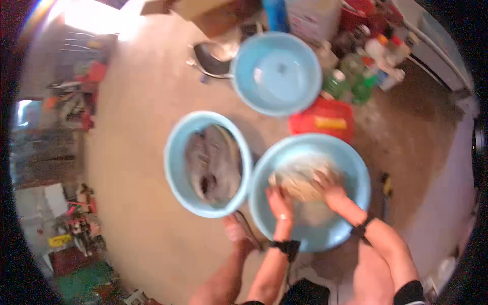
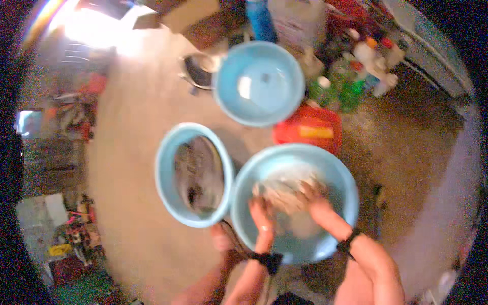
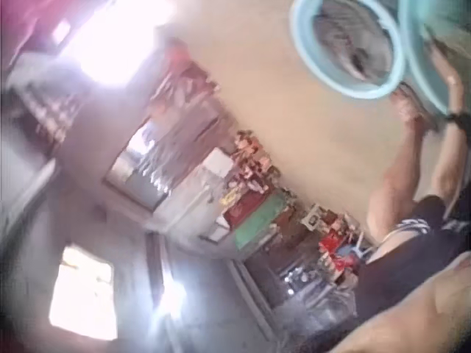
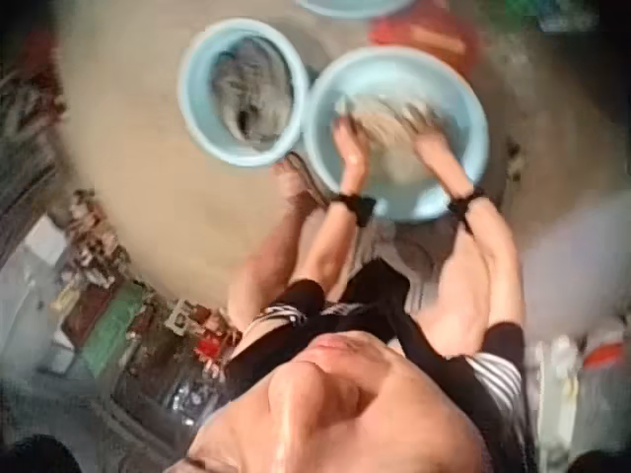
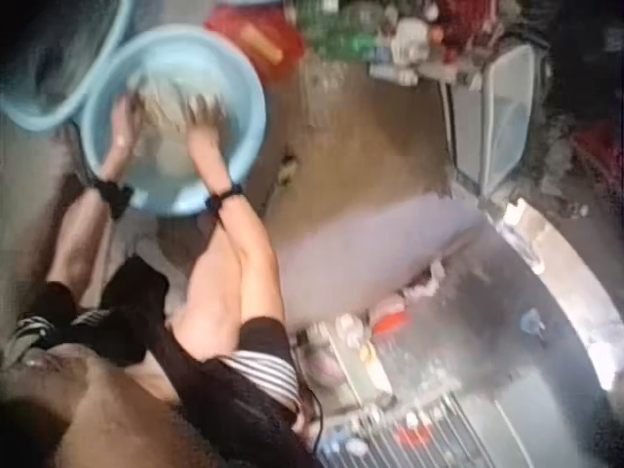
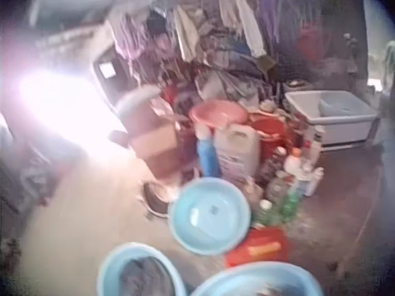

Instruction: Washing clothes by hand in a basin with water and soap.

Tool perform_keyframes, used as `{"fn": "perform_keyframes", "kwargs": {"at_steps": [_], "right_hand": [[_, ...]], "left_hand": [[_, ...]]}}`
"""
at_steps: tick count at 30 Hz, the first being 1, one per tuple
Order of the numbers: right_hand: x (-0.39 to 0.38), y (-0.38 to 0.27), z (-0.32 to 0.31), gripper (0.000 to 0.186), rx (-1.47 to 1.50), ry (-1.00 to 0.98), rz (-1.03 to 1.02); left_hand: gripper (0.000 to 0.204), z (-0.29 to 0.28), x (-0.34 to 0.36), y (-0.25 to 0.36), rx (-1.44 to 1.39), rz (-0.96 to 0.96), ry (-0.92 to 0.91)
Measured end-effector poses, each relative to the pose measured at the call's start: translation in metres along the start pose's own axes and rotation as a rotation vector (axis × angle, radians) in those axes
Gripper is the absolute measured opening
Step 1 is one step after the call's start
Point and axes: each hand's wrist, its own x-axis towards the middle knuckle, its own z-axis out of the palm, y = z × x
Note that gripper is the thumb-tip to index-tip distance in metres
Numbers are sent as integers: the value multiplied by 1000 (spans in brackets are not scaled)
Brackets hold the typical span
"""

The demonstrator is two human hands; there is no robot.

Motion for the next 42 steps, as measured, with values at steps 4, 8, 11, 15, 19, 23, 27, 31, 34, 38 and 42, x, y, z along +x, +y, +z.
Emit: {"fn": "perform_keyframes", "kwargs": {"at_steps": [4,8,11,15,19,23,27,31,34,38,42], "right_hand": [[-12,13,23,38,-306,104,27],[-7,-13,20,30,-145,12,63],[-30,8,11,29,-147,-17,75],[-39,2,14,24,-152,-117,71],[-21,11,12,31,93,-602,-26],[1,11,-33,49,673,-130,107],[19,5,-66,78,229,-96,248],[11,-2,-15,60,-122,-18,35],[13,-23,0,39,-183,-9,130],[17,-3,-3,41,107,-280,101],[18,38,-28,46,558,-493,302]], "left_hand": [[44,-15,-31,16,269,-246,-601],[48,-36,-28,-10,396,-306,-941],[52,-36,-37,39,377,-234,-784],[47,-13,-72,50,269,13,-698],[41,7,-67,11,589,293,-767],[41,-21,-8,-55,-550,-90,-1115],[50,-30,7,-2,-116,-277,-602],[55,0,-46,29,217,133,-356],[50,17,-56,24,307,-11,-357],[41,18,-68,-32,36,-116,-542],[36,-16,-34,-20,-364,-691,-592]]}}
